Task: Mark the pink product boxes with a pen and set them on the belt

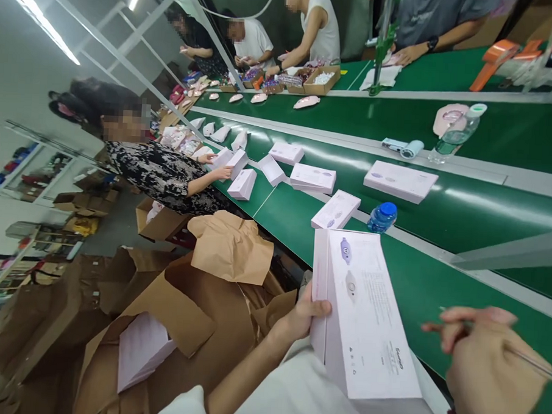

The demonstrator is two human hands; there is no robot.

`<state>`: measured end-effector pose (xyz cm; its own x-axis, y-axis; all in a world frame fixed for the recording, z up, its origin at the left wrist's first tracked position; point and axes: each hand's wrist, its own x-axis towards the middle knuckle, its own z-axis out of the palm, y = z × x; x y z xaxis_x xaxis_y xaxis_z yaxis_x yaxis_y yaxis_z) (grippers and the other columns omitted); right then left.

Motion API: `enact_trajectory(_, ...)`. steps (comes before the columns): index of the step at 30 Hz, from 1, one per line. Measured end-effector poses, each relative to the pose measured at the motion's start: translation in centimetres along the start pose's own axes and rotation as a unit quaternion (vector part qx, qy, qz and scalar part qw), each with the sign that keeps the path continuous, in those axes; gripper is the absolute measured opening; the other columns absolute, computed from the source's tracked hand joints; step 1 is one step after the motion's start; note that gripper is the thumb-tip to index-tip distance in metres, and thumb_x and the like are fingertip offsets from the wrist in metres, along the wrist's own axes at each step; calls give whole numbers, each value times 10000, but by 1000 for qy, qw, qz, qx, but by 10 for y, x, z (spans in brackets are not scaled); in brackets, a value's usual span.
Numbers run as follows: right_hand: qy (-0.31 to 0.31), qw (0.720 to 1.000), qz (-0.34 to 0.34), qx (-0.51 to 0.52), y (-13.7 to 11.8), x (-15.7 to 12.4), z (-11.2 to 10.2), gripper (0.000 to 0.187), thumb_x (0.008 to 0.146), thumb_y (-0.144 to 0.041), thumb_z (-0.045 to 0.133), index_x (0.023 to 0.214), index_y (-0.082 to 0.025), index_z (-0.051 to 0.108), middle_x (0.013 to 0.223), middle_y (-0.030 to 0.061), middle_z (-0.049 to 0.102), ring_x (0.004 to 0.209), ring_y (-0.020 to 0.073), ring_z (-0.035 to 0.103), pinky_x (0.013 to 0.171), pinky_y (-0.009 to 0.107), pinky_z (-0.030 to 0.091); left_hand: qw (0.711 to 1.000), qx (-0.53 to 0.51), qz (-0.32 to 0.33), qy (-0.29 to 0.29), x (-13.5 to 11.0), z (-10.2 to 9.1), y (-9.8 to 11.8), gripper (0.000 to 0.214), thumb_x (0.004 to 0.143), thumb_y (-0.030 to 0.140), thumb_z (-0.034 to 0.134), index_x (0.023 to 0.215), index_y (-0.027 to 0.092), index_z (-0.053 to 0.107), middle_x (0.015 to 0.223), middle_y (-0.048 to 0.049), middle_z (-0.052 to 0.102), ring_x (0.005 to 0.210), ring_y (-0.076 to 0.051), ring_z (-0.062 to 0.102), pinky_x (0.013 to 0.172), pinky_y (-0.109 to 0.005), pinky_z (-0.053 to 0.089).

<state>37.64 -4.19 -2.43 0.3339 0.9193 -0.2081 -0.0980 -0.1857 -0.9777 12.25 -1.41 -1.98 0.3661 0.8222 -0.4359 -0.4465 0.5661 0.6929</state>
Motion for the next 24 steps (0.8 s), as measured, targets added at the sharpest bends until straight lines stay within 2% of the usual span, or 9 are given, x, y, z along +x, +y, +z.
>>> enact_trajectory(2, 26, 994, 100, -33, 7, 2, 16, 488, 870, -663, 813, 672, -228, 718, 700, 64, 736, 636, 245, 739, 544, 313, 604, 999, -11, 38, 36, 2, -10, -1, 937, 612, 677, 973, 1358, 181, 701, 1264, -161, 803, 1184, -401, 747, 979, -462, 589)
enact_trajectory(4, -44, 980, 193, -23, 12, 0, 35, 551, 816, -772, 785, 820, -221, 781, 977, 113, 839, 848, 303, 803, 607, 325, 654, 996, -7, 51, 67, 3, -19, -2, 903, 669, 749, 913, 1346, 183, 716, 1287, -163, 794, 1212, -411, 728, 1010, -490, 571)
enact_trajectory(6, -121, 959, 254, 25, 16, -1, 52, 622, 817, -834, 728, 1005, -244, 777, 1193, 108, 838, 1030, 314, 796, 711, 328, 675, 994, 11, 49, 93, 3, -26, -2, 865, 712, 758, 884, 1331, 174, 729, 1323, -167, 782, 1262, -417, 702, 1044, -488, 547)
enact_trajectory(9, -161, 935, 308, 66, 20, 4, 71, 647, 753, -838, 784, 1051, -270, 707, 1279, 85, 819, 1089, 306, 777, 753, 320, 664, 986, 10, 61, 155, 4, -31, -2, 846, 782, 696, 875, 1454, 232, 653, 1449, -126, 734, 1360, -378, 656, 1084, -439, 511)
enact_trajectory(11, -163, 935, 306, 74, 21, 11, 80, 627, 716, -806, 837, 1007, -273, 679, 1429, 84, 760, 1222, 332, 742, 810, 328, 665, 978, -8, 70, 196, 5, -35, -2, 846, 850, 655, 840, 1562, 304, 549, 1518, -87, 697, 1393, -337, 640, 1086, -413, 499)
enact_trajectory(13, -174, 938, 291, 72, 22, 17, 87, 588, 723, -768, 857, 979, -274, 666, 1532, 85, 699, 1330, 352, 698, 871, 335, 659, 979, -21, 55, 197, 6, -43, -2, 838, 878, 678, 797, 1584, 310, 533, 1533, -86, 690, 1403, -338, 634, 1082, -415, 493)
enact_trajectory(17, -222, 943, 240, 69, 30, 21, 103, 541, 728, -687, 893, 967, -261, 662, 1568, 139, 659, 1378, 384, 671, 917, 354, 642, 989, -44, -9, 144, 7, -72, -4, 889, 828, 816, 735, 1426, 159, 696, 1399, -168, 766, 1386, -404, 636, 1099, -447, 473)
enact_trajectory(20, -247, 949, 190, 51, 41, 23, 111, 523, 772, -696, 852, 991, -246, 703, 1552, 157, 664, 1404, 380, 649, 967, 362, 622, 985, -60, 3, 161, 13, -94, 0, 729, 737, 561, 892, 1306, 132, 739, 1298, -171, 805, 1318, -398, 677, 1057, -416, 492)
enact_trajectory(24, -197, 962, 190, -15, 57, 34, 105, 627, 746, -826, 765, 959, -236, 764, 1410, 139, 757, 1233, 337, 725, 997, 376, 621, 954, -73, 78, 281, 41, -115, 19, 688, 671, 398, 854, 1295, 155, 698, 1232, -143, 816, 1158, -375, 739, 930, -395, 540)
